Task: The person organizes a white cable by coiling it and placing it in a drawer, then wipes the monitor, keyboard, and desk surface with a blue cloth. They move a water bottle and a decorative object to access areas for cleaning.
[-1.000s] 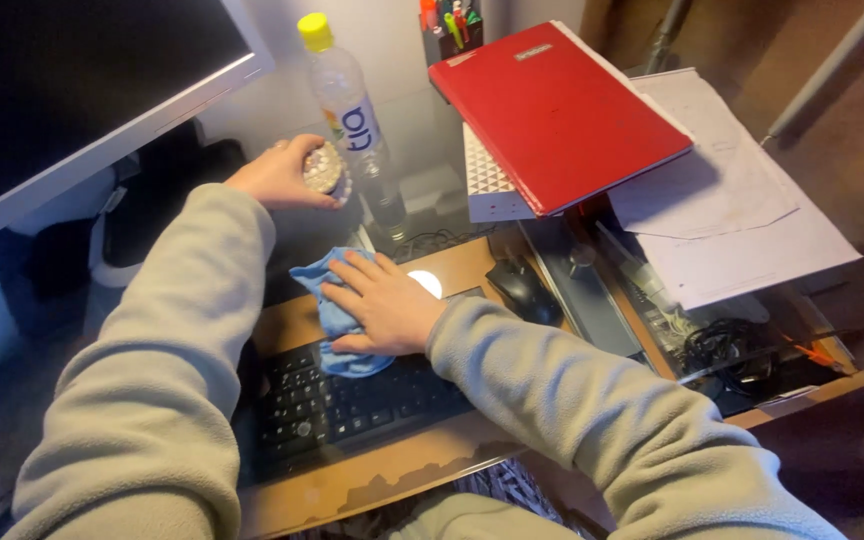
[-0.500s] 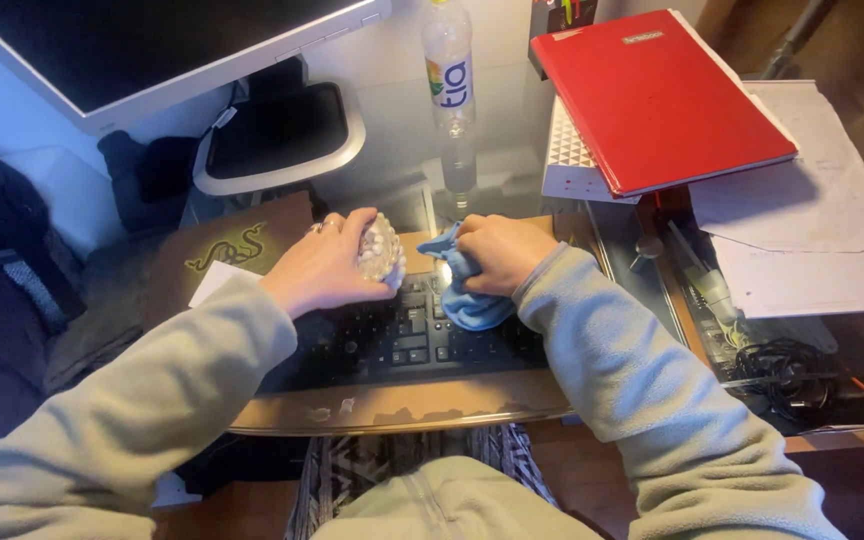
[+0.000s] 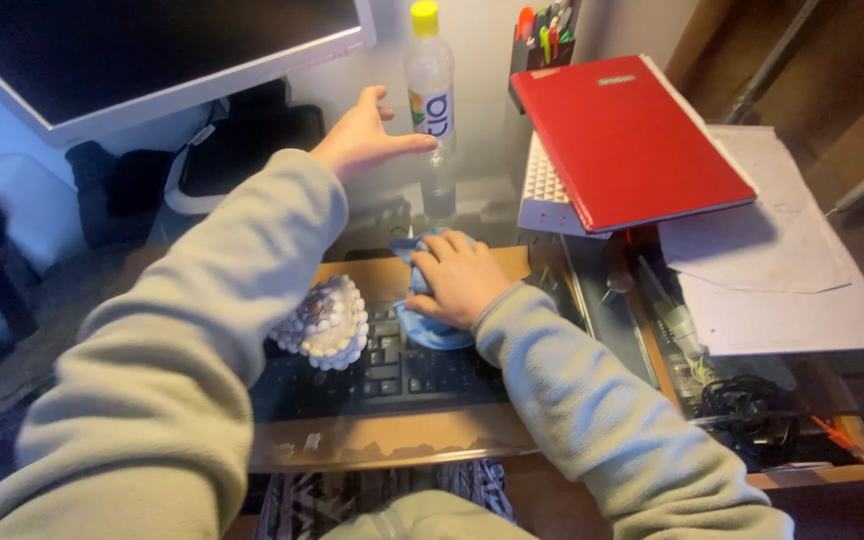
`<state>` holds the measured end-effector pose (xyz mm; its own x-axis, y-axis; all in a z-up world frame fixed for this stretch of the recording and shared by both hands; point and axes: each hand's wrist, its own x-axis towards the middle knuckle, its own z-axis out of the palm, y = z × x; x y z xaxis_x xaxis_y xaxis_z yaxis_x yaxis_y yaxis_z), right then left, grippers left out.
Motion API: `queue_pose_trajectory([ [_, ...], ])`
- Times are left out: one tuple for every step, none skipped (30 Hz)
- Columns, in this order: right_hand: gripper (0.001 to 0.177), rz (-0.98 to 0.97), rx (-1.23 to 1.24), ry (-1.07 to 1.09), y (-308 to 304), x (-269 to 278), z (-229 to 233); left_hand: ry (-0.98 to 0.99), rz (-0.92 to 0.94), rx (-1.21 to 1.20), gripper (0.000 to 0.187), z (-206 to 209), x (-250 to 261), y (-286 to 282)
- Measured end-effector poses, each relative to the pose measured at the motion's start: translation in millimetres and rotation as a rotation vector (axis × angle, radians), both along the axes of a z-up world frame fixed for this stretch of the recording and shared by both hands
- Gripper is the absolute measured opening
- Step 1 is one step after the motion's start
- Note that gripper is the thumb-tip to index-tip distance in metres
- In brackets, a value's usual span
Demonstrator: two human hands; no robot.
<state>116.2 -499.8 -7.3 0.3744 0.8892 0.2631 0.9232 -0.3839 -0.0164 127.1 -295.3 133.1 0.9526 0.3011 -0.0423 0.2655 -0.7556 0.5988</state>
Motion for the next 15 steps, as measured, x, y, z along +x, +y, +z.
queue_pose_trajectory([
  [0.070, -0.011, -0.008, 0.027, 0.7, -0.7, -1.3, -0.041, 0.048, -0.114, 0.123, -13.4, 24.3, 4.3],
  [0.074, -0.024, -0.013, 0.060, 2.4, -2.9, -3.6, -0.075, 0.094, -0.226, 0.130, -26.9, 48.7, 8.6],
  [0.074, -0.036, -0.012, 0.049, 3.4, -2.7, -5.3, -0.085, 0.081, -0.227, 0.130, -39.1, 62.8, 9.5],
  [0.077, -0.027, 0.006, 0.043, 4.0, -2.8, -7.8, -0.199, 0.078, -0.295, 0.118, -52.4, 76.2, 10.0],
  [0.080, -0.019, 0.024, 0.037, 5.4, -3.2, -10.9, -0.313, 0.075, -0.365, 0.106, -65.9, 89.7, 11.1],
  [0.080, -0.014, 0.019, 0.034, 3.5, 0.0, -9.6, -0.317, 0.080, -0.369, 0.106, -73.7, 100.9, 11.1],
  [0.082, -0.016, 0.021, 0.026, 2.9, 2.3, -9.0, -0.392, 0.081, -0.344, 0.088, -82.1, 111.2, 12.3],
  [0.084, 0.000, 0.017, 0.031, 4.7, -3.0, -11.8, -0.457, 0.103, -0.318, 0.070, -96.6, 111.0, 18.4],
  [0.084, 0.022, 0.007, 0.041, 2.4, 2.3, -12.5, -0.451, 0.128, -0.322, 0.070, -87.1, 104.6, 14.8],
  [0.084, 0.015, 0.022, 0.017, 2.0, 3.7, -15.0, -0.438, 0.094, -0.315, 0.066, -79.9, 93.8, 13.7],
  [0.083, 0.009, 0.038, -0.006, 2.1, 4.8, -18.1, -0.424, 0.060, -0.309, 0.063, -72.9, 83.3, 12.7],
  [0.083, 0.040, 0.026, 0.015, -0.3, 5.3, -12.4, -0.409, 0.096, -0.314, 0.063, -62.4, 63.9, 20.7],
  [0.083, 0.033, -0.015, 0.036, -2.1, 5.9, -7.0, -0.445, -0.028, -0.309, 0.066, -51.6, 44.5, 28.5],
  [0.083, 0.029, -0.052, 0.056, -1.0, 6.8, -1.0, -0.480, -0.152, -0.300, 0.069, -38.8, 24.9, 37.9],
  [0.083, 0.061, -0.061, 0.075, -2.7, 6.5, -6.5, -0.465, -0.116, -0.302, 0.069, -34.7, -9.2, 53.6],
])
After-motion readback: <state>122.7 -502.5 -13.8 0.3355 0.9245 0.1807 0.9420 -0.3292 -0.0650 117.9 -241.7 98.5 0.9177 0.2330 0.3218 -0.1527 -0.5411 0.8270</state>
